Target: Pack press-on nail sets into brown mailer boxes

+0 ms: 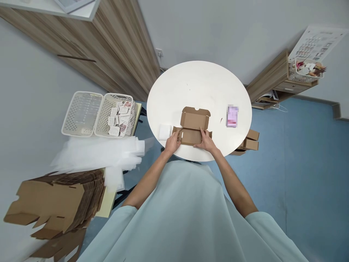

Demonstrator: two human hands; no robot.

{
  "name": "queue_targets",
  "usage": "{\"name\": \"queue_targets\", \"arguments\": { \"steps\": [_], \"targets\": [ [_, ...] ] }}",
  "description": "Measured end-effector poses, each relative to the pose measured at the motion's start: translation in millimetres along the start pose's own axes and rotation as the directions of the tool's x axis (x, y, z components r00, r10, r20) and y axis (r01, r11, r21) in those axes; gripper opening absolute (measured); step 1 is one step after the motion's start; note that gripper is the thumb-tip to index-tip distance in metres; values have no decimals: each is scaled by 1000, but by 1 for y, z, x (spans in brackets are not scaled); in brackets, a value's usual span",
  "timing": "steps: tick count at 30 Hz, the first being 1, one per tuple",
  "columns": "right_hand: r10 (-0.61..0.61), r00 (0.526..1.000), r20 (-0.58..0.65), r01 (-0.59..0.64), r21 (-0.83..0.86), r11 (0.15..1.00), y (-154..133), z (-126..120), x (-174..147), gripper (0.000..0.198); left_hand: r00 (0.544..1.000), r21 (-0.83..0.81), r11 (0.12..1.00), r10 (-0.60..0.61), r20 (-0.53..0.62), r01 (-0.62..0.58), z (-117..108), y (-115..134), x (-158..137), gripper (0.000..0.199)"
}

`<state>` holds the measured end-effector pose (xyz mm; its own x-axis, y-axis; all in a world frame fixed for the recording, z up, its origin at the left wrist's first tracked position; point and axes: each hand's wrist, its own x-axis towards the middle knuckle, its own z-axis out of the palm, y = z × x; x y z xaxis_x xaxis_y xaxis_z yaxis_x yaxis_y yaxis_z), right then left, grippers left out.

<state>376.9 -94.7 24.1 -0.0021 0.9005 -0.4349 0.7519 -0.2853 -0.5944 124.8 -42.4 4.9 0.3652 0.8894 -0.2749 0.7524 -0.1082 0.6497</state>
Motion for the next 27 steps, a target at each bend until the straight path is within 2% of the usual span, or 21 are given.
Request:
{"name": "queue_targets", "arguments": {
  "steps": [5,10,12,15,17,21,24,27],
  "targets": [
    [31,999,-33,-32,-46,998,-3,-5,8,112,999,173,985,-13,47,5,-6,13,6,45],
    [22,999,-32,-24,-60,998,-2,-4,9,110,995,225,973,25,95,-46,-14,23,8,43],
    [16,999,-33,-18,-50,999,0,-3,8,108,1000,240,971,2,27,-8,-20,23,7,45],
    [12,1000,-29,-13,-32,999,1,-2,7,106,978,257,951,-134,-160,173,-27,17,4,47],
    [13,1000,-23,-13,-25,1000,1,-2,7,105,961,249,936,-209,-181,250,-30,12,3,41],
    [16,1000,-12,-16,-21,1000,-1,-3,6,105,972,194,955,-208,-109,226,-30,10,0,21],
    [7,1000,-2,-7,-23,1000,-1,-3,7,107,975,98,971,-211,-75,218,-27,18,-3,20],
    [-6,1000,1,6,-21,1000,-1,-3,8,108,981,1,982,-187,-59,187,-23,30,-4,30]
  ]
}}
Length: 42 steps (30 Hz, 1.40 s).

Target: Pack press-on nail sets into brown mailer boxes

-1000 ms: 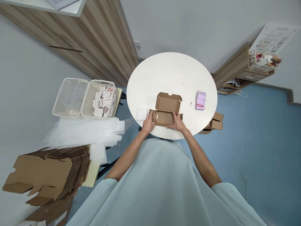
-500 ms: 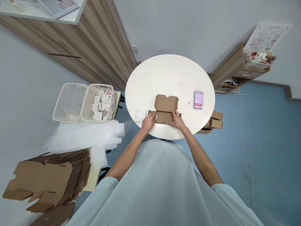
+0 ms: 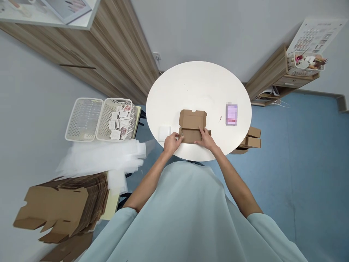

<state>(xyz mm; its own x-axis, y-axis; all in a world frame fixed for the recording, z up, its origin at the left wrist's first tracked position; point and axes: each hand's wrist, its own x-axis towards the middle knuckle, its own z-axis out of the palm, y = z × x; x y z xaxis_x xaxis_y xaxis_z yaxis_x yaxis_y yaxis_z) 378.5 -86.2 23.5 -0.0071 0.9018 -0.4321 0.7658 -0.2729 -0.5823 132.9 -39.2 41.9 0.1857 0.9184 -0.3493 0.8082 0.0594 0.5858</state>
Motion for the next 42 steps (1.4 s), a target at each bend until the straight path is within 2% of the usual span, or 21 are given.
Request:
{"name": "queue_targets", "arguments": {
  "steps": [5,9,17,21,23,25,27,28,31,34,38,42],
  "targets": [
    [6,1000,17,-6,-9,1000,0,0,2,111,1000,-68,998,9,21,-8,12,9,3,49],
    [-4,1000,25,4,-17,1000,0,-1,3,112,999,-47,998,31,22,-30,21,7,9,38],
    [-13,999,39,13,7,1000,3,-1,5,115,996,77,994,-81,42,78,20,5,14,18],
    [-35,999,37,35,14,999,0,-1,3,113,997,187,981,-59,55,48,20,7,14,14],
    [-67,997,-39,68,32,997,2,-2,-5,104,998,226,974,-45,53,32,20,8,15,14],
    [-68,977,-201,84,71,994,9,-4,-16,83,998,233,972,-41,53,27,21,9,15,15],
    [20,931,-365,26,122,992,20,-5,-28,63,998,226,974,-36,50,24,22,9,15,15],
    [92,910,-404,-33,150,988,26,-5,-33,56,998,225,974,-34,45,23,22,10,15,16],
    [273,895,-353,-209,207,956,40,-2,-40,40,999,237,971,-22,37,13,23,11,14,16],
    [336,895,-292,-284,206,936,41,3,-39,24,999,247,969,-22,43,11,23,13,13,17],
    [313,893,-324,-264,186,946,26,4,-40,19,999,250,968,-27,35,17,24,15,13,18],
    [211,933,-290,-162,186,969,5,5,-40,24,999,250,968,-28,33,19,25,16,13,19]
  ]
}}
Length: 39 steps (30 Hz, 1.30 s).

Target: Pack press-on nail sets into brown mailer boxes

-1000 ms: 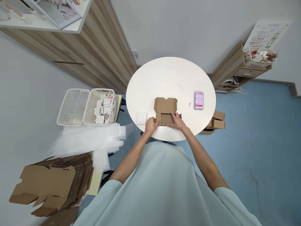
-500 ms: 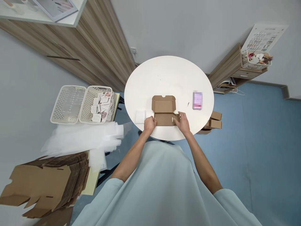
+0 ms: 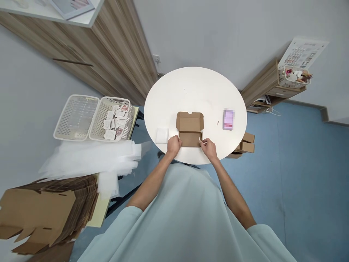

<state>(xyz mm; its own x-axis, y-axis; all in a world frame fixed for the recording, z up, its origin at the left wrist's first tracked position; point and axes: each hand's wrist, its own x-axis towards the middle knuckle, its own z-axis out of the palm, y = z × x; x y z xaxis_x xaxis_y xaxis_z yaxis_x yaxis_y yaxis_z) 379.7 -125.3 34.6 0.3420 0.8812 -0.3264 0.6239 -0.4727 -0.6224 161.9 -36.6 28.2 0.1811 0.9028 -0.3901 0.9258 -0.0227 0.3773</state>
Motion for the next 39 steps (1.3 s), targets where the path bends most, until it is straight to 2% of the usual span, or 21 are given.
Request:
{"name": "queue_targets", "arguments": {
  "steps": [4,8,13,16,20,23,25,27,29,33,39],
  "targets": [
    [-18,1000,10,19,-60,998,-12,5,7,24,1000,14,1000,-2,3,2,0,2,-1,20],
    [17,998,53,-5,-220,976,-21,7,18,20,1000,41,999,-22,15,22,-1,4,-3,22],
    [56,995,84,-8,-485,874,-39,8,21,22,998,64,997,-47,30,45,-3,5,-5,23],
    [77,993,90,-14,-558,830,-47,9,20,24,997,83,995,-64,36,61,-2,6,-7,22],
    [78,993,94,-13,-552,834,-47,7,17,22,997,53,996,-66,26,65,-3,3,-12,22],
    [56,995,79,-9,-503,865,-42,2,13,24,998,-59,996,-70,-6,70,-12,-12,-14,34],
    [39,998,50,-13,-440,898,-36,-3,10,29,988,-123,988,-111,-106,98,-21,-31,-13,35],
    [32,999,18,-23,-366,930,-31,-7,6,30,952,-139,977,-193,-239,163,-30,-52,-10,35],
    [40,999,7,-36,-308,951,-27,-10,3,29,912,-125,958,-284,-298,257,-35,-70,-4,46],
    [76,997,19,-69,-247,967,-25,-14,-2,26,896,-122,923,-385,-221,366,-35,-85,4,54],
    [66,998,8,-63,-189,980,-26,-22,-3,24,898,-196,927,-362,-252,318,-36,-79,11,45]
  ]
}}
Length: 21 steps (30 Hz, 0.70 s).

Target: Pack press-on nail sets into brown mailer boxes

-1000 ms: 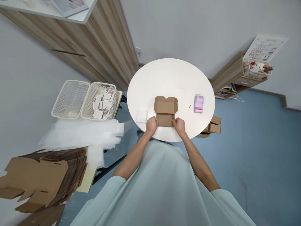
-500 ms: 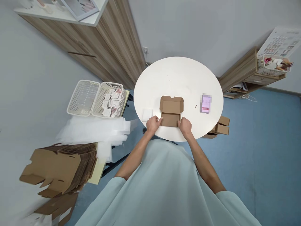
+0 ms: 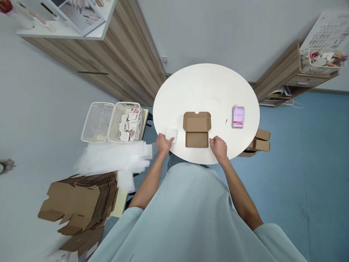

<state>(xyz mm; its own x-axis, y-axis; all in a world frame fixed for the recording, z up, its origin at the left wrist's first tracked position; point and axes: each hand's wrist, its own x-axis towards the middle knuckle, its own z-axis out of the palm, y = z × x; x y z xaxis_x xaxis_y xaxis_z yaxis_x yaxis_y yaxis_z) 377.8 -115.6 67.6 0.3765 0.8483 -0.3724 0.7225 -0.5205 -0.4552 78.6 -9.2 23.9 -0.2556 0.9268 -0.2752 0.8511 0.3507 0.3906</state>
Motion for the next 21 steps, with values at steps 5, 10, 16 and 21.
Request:
{"name": "queue_targets", "arguments": {
  "steps": [5,10,16,21],
  "targets": [
    [-92,995,-47,96,93,991,-2,-17,7,24,995,-315,949,6,99,26,-19,10,13,29],
    [-255,958,-131,286,359,888,-21,-36,14,40,941,-569,813,276,195,-121,-44,37,5,39],
    [-408,910,-70,383,515,767,-43,-37,19,54,765,-519,791,542,349,-324,-45,83,-19,38],
    [-388,919,65,308,496,812,-30,-21,27,50,716,-551,762,590,374,-339,-19,99,-29,37]
  ]
}}
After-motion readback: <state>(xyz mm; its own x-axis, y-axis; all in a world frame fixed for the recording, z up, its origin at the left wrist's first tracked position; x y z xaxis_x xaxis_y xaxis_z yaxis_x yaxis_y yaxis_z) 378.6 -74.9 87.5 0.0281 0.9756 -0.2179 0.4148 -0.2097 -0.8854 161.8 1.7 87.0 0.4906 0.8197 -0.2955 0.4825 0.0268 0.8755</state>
